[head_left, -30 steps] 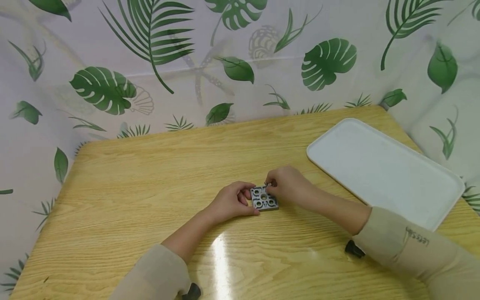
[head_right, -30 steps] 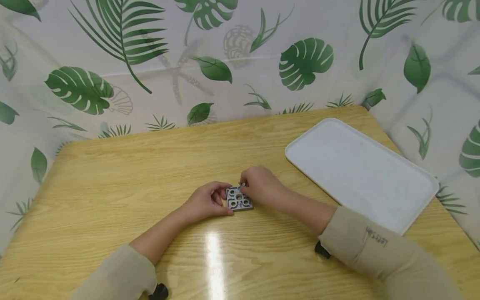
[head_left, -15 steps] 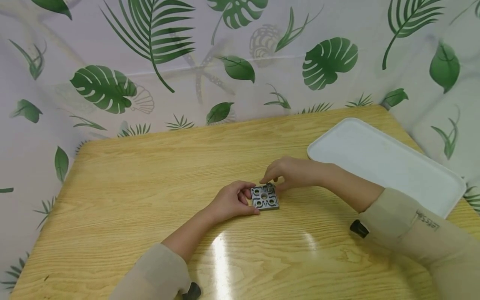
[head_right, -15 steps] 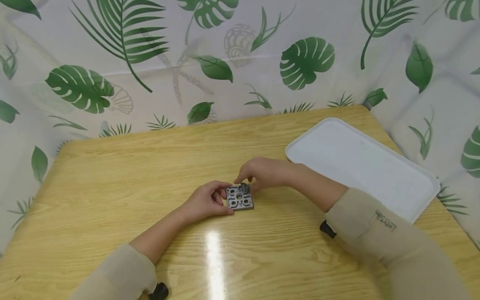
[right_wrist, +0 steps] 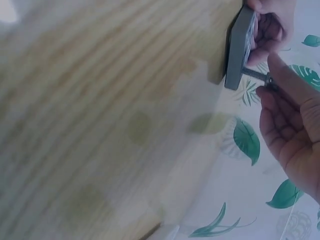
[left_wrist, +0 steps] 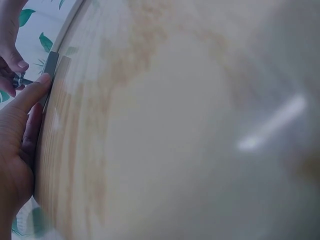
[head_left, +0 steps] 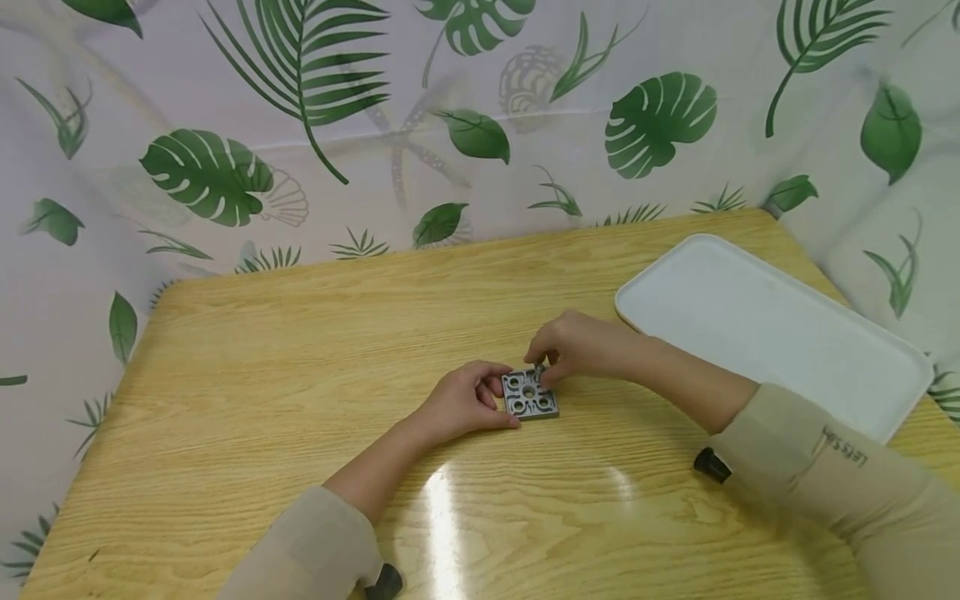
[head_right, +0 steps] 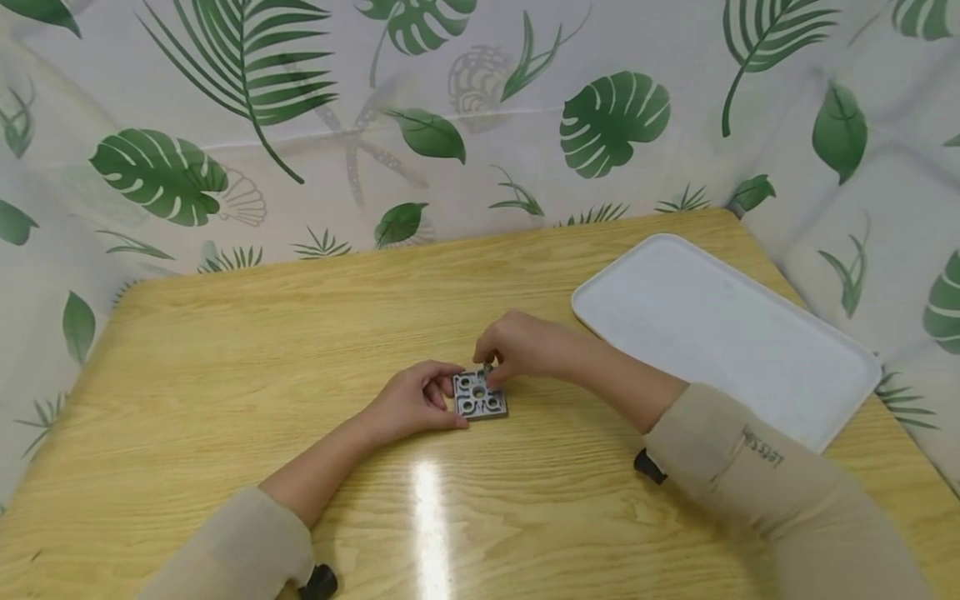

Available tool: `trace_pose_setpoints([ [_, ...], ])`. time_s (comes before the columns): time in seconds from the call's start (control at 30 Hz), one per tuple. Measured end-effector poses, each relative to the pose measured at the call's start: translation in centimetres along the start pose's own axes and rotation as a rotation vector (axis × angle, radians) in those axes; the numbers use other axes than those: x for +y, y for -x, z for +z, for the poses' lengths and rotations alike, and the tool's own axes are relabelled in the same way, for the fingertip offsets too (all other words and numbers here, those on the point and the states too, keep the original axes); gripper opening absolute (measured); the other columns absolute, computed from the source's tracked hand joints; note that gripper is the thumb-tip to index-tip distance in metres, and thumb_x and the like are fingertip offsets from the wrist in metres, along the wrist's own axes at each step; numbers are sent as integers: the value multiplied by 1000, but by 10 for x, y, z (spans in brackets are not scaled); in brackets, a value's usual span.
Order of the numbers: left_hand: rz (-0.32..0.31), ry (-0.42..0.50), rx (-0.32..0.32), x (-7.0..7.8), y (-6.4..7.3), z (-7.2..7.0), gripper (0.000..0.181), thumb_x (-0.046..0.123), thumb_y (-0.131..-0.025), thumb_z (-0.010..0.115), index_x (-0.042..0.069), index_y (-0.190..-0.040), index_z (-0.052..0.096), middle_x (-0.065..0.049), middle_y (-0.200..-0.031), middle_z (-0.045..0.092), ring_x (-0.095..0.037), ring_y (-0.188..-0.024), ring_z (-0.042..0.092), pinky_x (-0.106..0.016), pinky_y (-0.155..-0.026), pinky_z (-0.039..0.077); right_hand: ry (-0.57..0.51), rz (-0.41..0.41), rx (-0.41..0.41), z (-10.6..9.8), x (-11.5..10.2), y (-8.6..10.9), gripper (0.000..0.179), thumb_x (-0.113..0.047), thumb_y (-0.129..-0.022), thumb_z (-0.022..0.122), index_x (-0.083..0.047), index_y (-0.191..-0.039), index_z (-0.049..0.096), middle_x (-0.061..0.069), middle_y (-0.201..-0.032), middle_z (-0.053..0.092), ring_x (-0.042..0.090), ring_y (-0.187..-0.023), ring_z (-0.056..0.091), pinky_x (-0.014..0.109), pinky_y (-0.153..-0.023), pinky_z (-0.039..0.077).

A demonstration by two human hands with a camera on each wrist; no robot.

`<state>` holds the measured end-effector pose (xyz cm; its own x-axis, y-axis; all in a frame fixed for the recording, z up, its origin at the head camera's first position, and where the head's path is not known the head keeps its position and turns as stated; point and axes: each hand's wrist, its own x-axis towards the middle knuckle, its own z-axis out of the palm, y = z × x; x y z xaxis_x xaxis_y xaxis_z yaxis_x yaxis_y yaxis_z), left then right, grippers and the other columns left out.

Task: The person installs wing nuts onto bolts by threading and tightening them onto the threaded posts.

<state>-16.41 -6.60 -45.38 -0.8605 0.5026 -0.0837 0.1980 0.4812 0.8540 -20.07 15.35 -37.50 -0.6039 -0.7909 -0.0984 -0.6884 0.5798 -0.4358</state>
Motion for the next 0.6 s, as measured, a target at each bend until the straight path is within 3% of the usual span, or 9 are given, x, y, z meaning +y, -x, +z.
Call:
trace_pose_setpoints([
  [0.23,-1,8,3,0,0,0,66,26,-69,85,7,-126,57,2,-93,58,-10,-75,57,-23,-70,48,23,232,175,14,-13,0,33,-28,-71,82,-2,-88,73,2,-75,68,12,-68,60,27,-63,50],
  [0.37,4,8,1,-1,0,0,66,26,-70,85,7,-126,57,2,-93,58,-10,-76,57,-23,-71,48,9,328,205,19,-17,4,43,-34,-70,82,-2,-97,71,5,-86,71,18,-78,65,32,-69,53],
  [0.47,7,2,-3,-2,0,0,67,26,-70,85,7,-127,56,2,-93,58,-10,-75,57,-23,-71,49,16,269,183,19,-13,7,51,-31,-70,83,-2,-108,68,9,-101,69,22,-88,65,35,-75,53],
  [0.6,6,-7,3,-2,-1,0,67,26,-69,86,8,-126,57,2,-93,58,-9,-75,57,-22,-69,48,21,78,166,18,-5,8,41,-16,-72,82,0,-108,69,10,-104,68,23,-91,63,36,-78,52],
])
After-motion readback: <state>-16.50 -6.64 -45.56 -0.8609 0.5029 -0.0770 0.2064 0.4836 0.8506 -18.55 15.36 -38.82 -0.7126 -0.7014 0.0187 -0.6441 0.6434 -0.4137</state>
